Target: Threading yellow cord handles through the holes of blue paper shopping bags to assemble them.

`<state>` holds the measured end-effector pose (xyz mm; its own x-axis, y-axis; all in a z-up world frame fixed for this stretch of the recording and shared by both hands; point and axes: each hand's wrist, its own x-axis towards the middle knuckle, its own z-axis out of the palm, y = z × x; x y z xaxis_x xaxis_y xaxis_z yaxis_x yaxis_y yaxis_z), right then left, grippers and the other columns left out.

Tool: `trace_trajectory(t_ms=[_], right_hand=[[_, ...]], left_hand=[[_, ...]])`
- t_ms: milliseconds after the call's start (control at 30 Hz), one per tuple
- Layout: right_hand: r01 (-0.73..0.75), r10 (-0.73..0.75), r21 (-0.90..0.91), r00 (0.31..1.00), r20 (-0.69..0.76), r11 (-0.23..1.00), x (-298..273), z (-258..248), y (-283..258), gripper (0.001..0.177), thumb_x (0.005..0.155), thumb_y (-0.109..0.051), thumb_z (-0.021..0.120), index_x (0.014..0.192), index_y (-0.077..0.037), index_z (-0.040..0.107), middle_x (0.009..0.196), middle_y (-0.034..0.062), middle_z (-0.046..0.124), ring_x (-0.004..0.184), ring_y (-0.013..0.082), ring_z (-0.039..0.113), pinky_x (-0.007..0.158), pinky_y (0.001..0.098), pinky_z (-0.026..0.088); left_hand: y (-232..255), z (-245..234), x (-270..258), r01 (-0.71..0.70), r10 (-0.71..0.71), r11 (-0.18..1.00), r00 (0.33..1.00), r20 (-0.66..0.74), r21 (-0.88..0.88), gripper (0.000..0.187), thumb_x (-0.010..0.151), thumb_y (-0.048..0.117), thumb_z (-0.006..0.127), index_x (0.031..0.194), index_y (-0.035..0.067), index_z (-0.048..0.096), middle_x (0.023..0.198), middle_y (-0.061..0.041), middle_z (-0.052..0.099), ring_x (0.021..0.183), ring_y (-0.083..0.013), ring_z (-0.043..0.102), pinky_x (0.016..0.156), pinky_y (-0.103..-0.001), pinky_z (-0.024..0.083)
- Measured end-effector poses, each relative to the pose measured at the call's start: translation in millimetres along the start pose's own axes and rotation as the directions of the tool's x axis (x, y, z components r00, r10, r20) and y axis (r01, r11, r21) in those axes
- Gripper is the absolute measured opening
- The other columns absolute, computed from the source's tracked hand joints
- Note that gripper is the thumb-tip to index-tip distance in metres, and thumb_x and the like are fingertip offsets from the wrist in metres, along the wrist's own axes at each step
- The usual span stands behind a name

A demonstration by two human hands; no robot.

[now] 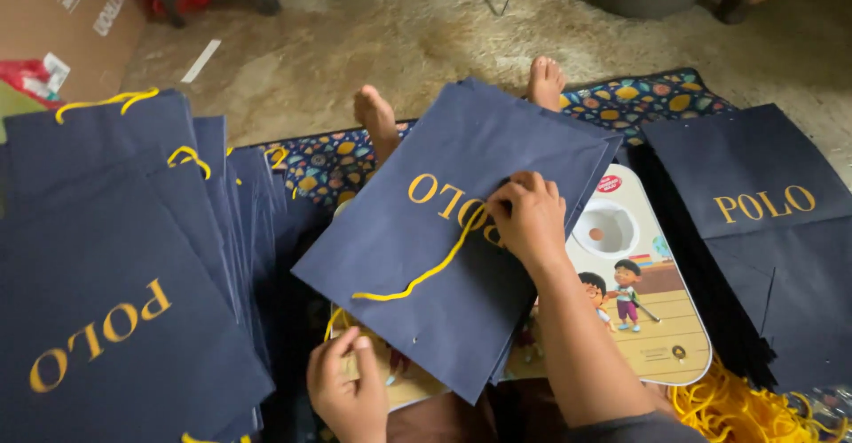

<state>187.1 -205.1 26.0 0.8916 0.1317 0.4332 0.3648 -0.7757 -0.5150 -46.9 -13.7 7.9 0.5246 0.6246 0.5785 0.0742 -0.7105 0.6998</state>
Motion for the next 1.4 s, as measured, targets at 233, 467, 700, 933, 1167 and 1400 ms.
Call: trace_trajectory(t_ms=[233, 467, 700, 933, 1167, 1400], right_hand=[[-0.359, -0.047, 0.861, 0.915, 0.401, 0.360, -37.4, -39.7, -11.8, 0.016, 0.091, 0.007, 0.058, 0.099, 0.001, 0.071, 0.083, 0.0067, 0.067, 0.075, 0.0123, 0.060, 0.070, 0.0222, 0.049], [-0.503, -0.522, 0.852, 0.770, 0.366, -0.145, -60.1, -37.5, 7.5, 0.031, 0.091, 0.000, 0.077, 0.122, 0.000, 0.075, 0.102, 0.0142, 0.075, 0.088, 0.0168, 0.068, 0.080, 0.0251, 0.052], [-0.231, -0.497, 0.914, 0.781, 0.379, 0.334, -65.5, -37.6, -33.0, 0.010, 0.089, 0.002, 0.073, 0.098, 0.000, 0.078, 0.103, 0.0119, 0.073, 0.087, 0.0171, 0.068, 0.077, 0.0263, 0.054], [0.361, -0.649, 0.704, 0.738, 0.185, 0.611, -69.4, -43.9, -65.5, 0.017, 0.076, -0.004, 0.080, 0.091, -0.010, 0.082, 0.082, -0.0004, 0.074, 0.072, 0.0177, 0.066, 0.078, 0.0305, 0.052], [0.258, -0.613, 0.756, 0.756, 0.230, 0.601, -73.5, -39.7, -66.0, 0.027, 0.076, 0.003, 0.075, 0.098, -0.010, 0.082, 0.089, 0.0026, 0.070, 0.078, 0.0181, 0.065, 0.075, 0.0294, 0.053], [0.108, -0.565, 0.809, 0.768, 0.300, 0.577, -71.6, -35.7, -66.1, 0.018, 0.075, 0.002, 0.075, 0.089, -0.009, 0.080, 0.086, 0.0018, 0.072, 0.080, 0.0175, 0.066, 0.078, 0.0298, 0.054]], left_hand=[[9.1, -7.2, -24.5, -0.020, -0.028, 0.979, 0.973, 0.231, 0.203, 0.020, 0.082, 0.028, 0.074, 0.084, 0.008, 0.078, 0.087, -0.002, 0.076, 0.073, -0.0231, 0.068, 0.070, -0.034, 0.053], [29.4, -1.1, -15.4, 0.128, -0.137, 0.990, 0.970, 0.200, 0.058, 0.012, 0.083, 0.019, 0.072, 0.086, 0.008, 0.076, 0.078, -0.001, 0.074, 0.072, -0.0184, 0.067, 0.070, -0.030, 0.051], [24.4, 8.9, -22.7, 0.115, -0.124, 0.992, 0.976, 0.178, 0.059, 0.009, 0.082, 0.013, 0.074, 0.087, 0.006, 0.071, 0.078, -0.002, 0.072, 0.066, -0.0166, 0.066, 0.066, -0.029, 0.052], [11.3, 24.5, -36.5, 0.359, -0.301, 0.898, 0.924, 0.237, -0.256, 0.026, 0.090, 0.005, 0.069, 0.115, -0.003, 0.071, 0.097, -0.010, 0.076, 0.077, -0.0114, 0.069, 0.069, -0.022, 0.058], [19.4, 24.6, -37.2, 0.404, -0.322, 0.851, 0.907, 0.272, -0.337, 0.026, 0.096, 0.008, 0.063, 0.119, -0.003, 0.069, 0.093, -0.008, 0.077, 0.072, -0.0093, 0.067, 0.065, -0.020, 0.055], [40.2, 21.0, -25.6, 0.105, -0.059, 0.955, 0.983, 0.172, -0.276, 0.024, 0.096, 0.003, 0.060, 0.118, -0.003, 0.067, 0.107, -0.013, 0.074, 0.085, -0.0174, 0.072, 0.073, -0.025, 0.058]])
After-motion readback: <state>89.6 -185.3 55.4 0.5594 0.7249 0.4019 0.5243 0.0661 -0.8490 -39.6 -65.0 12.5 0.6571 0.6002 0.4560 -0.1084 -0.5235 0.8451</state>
